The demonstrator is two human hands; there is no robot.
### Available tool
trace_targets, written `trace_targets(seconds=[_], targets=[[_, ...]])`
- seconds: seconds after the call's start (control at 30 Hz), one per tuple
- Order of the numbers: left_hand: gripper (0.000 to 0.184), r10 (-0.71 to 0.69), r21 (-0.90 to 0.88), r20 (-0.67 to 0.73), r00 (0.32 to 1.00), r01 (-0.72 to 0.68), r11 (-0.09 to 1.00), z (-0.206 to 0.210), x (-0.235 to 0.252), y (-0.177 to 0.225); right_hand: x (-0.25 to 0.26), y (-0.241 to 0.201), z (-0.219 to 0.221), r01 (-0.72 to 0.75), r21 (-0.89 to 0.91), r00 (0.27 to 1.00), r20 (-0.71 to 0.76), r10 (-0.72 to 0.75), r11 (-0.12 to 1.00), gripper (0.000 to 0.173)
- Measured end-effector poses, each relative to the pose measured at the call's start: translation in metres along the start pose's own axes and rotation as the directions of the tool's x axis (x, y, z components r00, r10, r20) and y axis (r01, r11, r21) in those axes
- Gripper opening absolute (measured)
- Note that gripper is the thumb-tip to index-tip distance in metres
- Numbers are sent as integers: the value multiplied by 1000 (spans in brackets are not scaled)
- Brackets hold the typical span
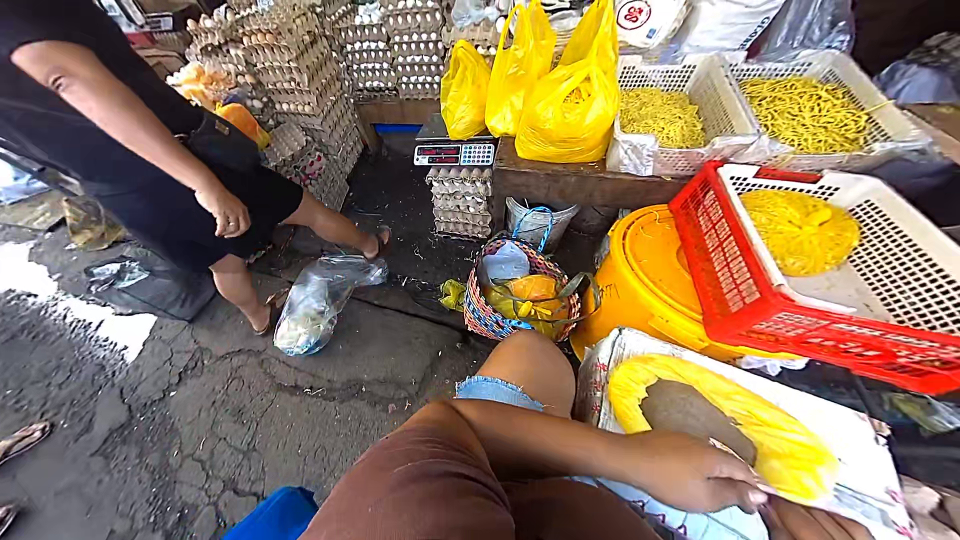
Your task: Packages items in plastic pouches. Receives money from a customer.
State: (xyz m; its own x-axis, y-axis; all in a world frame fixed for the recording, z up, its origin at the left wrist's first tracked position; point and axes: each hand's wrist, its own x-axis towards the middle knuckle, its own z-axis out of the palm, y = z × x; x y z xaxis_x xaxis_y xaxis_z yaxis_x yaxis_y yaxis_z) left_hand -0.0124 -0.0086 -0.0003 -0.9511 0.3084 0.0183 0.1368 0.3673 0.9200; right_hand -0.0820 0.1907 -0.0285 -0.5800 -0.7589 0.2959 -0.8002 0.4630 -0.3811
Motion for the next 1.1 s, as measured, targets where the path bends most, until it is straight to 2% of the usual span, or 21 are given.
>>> trace_targets(seconds=[0.03,0.07,0.1,0.13,0.17,0.2,0.27,0.3,0.33,0.37,0.4,0.43,0.5,0.57,0.63,0.7,0.8,0.87,0.93,1.0,1.1], targets=[[32,-1,-109,-32,999,-3,994,10,-2,2,5,3,3,40,-3,998,-39,-40,999,22],[31,-4,-216,-59,998,-8,976,20,-6,6,8,2,3,52,93,997,-65,-46,994,20],[28,-5,-331,-77,997,-20,943,27,-9,6,9,1,3,44,282,995,-99,-17,958,19],[24,-24,-478,-42,999,1,878,32,-12,5,8,-1,2,33,524,993,-116,33,851,19],[22,-45,-612,37,998,58,789,32,-12,0,5,-2,2,20,738,992,-98,78,675,18],[20,-64,-663,91,994,108,741,30,-11,-5,4,-4,2,-6,872,995,-42,86,490,17],[17,-147,-542,69,987,161,825,18,-6,-10,6,-15,4,-101,968,994,87,70,229,14],[17,-129,-467,0,992,114,877,12,-4,-8,10,-27,0,-162,979,985,153,79,121,12],[15,8,-346,-72,997,-33,938,8,-1,-10,14,-40,-9,-208,976,975,201,94,63,12],[18,154,-190,-56,986,-162,968,1,2,-14,20,-52,-21,-259,964,960,250,129,62,11],[19,297,-27,-24,955,-297,954,-2,8,-23,22,-54,-27,-271,959,955,258,146,78,10],[20,373,120,15,928,-372,920,-5,13,-28,18,-45,-20,-230,968,967,216,132,105,9],[23,356,255,53,933,-357,898,-11,14,-24,4,-16,5,-131,978,983,107,150,163,9],[26,212,178,62,975,-220,959,-11,13,-18,-8,6,25,-133,958,954,55,296,253,12],[26,115,-3,15,993,-115,993,-4,13,-16,-14,18,34,-143,928,935,13,354,343,14],[25,80,-55,-41,996,-82,995,3,14,-16,-16,22,43,-107,934,905,-50,421,340,16],[27,165,211,-220,961,-118,970,23,17,-19,-1,-20,31,-197,953,763,1,646,231,20],[24,261,349,-352,899,-133,928,37,21,-24,6,-31,41,-147,974,707,-17,707,171,26],[18,303,384,-434,848,-130,914,46,24,-28,8,-31,49,-80,980,667,-83,740,181,27],[16,208,264,-436,876,-97,960,42,26,-24,5,-24,52,-32,966,682,-166,712,256,25],[23,-14,3,-252,968,15,1000,19,26,-12,-3,-5,58,38,962,786,-195,587,269,27]])
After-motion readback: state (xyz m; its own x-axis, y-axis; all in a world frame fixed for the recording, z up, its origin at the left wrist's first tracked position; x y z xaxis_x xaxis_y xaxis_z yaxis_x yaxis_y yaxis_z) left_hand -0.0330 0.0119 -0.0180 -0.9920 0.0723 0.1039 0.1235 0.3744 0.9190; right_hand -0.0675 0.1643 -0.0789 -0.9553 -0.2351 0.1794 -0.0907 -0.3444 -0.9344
